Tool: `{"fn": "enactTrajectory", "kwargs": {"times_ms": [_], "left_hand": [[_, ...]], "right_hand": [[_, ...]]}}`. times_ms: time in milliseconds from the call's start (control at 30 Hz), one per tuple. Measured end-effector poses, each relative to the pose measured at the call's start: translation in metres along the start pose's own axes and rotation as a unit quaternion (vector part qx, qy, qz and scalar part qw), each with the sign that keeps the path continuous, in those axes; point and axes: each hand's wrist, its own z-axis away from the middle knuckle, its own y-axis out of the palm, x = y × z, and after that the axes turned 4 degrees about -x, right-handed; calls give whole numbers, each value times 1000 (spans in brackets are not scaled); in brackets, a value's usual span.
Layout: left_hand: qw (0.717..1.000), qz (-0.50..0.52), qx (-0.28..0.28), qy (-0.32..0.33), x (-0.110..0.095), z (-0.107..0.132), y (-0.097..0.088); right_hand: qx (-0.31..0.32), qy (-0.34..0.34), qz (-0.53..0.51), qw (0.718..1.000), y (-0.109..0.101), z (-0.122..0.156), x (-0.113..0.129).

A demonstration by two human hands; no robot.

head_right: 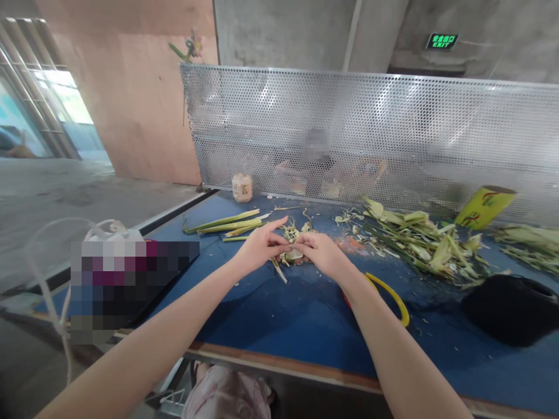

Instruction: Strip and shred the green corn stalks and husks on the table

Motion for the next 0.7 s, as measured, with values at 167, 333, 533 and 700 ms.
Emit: {"fn": "enactTrajectory", "kwargs": {"times_ms": [167,333,533,700], "left_hand": [[998,-39,-35,21,-7,3,0],[998,53,-26,1,-5,3,1],[993,104,9,-46,-4,1,0],[998,48,-36,10,-4,0,-1]], "right_hand": [[-5,28,58,998,1,-1,1],[6,8,20,1000,-2,0,0],[14,-7,4,1000,-2,0,-2],[17,-22,29,999,0,0,-2]]}}
